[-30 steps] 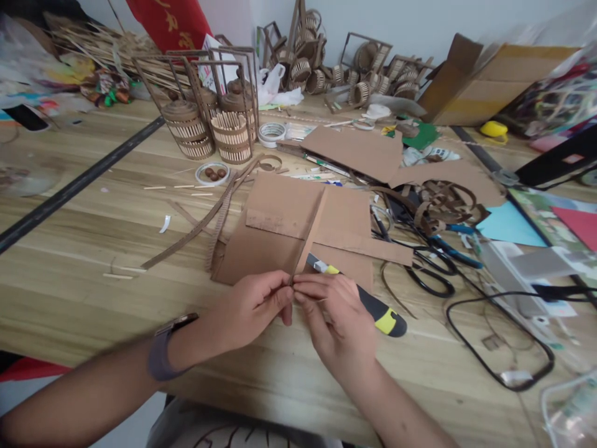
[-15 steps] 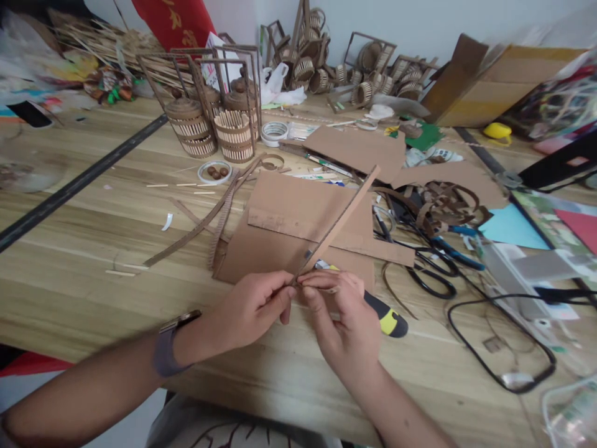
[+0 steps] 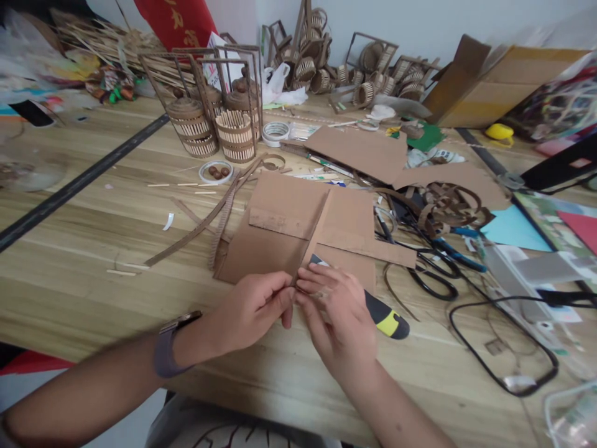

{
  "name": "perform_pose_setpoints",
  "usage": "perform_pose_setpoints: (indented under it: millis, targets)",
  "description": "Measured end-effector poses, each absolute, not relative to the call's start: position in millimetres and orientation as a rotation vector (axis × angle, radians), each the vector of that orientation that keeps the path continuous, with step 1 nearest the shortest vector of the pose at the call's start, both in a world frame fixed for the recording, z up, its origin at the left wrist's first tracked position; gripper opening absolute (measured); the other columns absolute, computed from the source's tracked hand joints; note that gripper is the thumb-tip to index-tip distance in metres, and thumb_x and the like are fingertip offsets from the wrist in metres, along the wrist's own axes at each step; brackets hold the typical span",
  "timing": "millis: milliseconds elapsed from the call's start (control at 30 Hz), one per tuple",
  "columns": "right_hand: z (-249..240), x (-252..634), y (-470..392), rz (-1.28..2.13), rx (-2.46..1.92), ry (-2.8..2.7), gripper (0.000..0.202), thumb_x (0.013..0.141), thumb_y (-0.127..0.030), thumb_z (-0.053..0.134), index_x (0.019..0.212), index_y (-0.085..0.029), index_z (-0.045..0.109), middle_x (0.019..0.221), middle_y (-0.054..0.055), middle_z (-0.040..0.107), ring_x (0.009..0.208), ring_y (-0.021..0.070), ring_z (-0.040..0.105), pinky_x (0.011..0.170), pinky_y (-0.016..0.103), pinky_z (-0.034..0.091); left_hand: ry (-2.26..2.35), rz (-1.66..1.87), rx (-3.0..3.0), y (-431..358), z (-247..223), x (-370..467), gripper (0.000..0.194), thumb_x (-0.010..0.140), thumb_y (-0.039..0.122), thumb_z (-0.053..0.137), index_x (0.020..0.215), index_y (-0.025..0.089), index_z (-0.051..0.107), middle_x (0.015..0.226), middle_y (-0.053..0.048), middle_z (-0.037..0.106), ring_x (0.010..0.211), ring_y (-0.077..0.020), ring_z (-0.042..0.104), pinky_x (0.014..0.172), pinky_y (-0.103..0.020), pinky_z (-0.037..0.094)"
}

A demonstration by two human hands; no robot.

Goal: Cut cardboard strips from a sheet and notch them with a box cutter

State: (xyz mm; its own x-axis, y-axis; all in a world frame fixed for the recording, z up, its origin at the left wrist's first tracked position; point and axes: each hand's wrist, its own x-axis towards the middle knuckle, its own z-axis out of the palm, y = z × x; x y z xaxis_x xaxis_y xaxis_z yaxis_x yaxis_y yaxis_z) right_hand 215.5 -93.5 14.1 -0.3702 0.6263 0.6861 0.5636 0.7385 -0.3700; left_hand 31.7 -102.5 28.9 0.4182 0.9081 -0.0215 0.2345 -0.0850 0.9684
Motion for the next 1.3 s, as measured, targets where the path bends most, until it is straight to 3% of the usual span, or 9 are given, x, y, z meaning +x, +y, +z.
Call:
perform_pose_setpoints:
  millis: [233, 900, 1300]
  targets:
    - [14, 214, -97, 0.145, -0.94, -1.966, 0.014, 0.09, -0.015, 0.065, 0.095, -0.028, 0.068, 0.093, 0.002, 0.08, 0.094, 0.0253, 0.075, 0.086, 0.045, 0.052, 0.985, 0.784, 1.724, -103, 31, 30, 0.034, 0.102, 0.031, 0.04, 0.07, 0.021, 0.048, 0.068, 0.001, 0.06, 0.063, -0.0121, 0.053, 0.065, -0.023, 0.037]
    - [18, 216, -95, 0.56, -0.825, -1.775, 0.015, 0.091, -0.012, 0.065, 0.096, -0.024, 0.071, 0.093, 0.004, 0.078, 0.095, 0.0211, 0.074, 0.086, 0.04, 0.062, 0.959, 0.915, 2.145, -99, 24, 26, 0.045, 0.108, 0.039, 0.031, 0.074, 0.019, 0.052, 0.072, 0.0, 0.061, 0.075, -0.0147, 0.056, 0.074, -0.026, 0.041]
    - [18, 219, -89, 0.313, -0.82, -2.016, 0.02, 0.085, -0.013, 0.072, 0.102, -0.023, 0.068, 0.099, 0.007, 0.078, 0.097, 0.0234, 0.074, 0.086, 0.042, 0.062, 1.223, 1.113, 2.677, -101, 13, 33, 0.034, 0.105, 0.019, 0.038, 0.075, 0.018, 0.055, 0.062, 0.001, 0.06, 0.062, -0.0154, 0.055, 0.067, -0.031, 0.037]
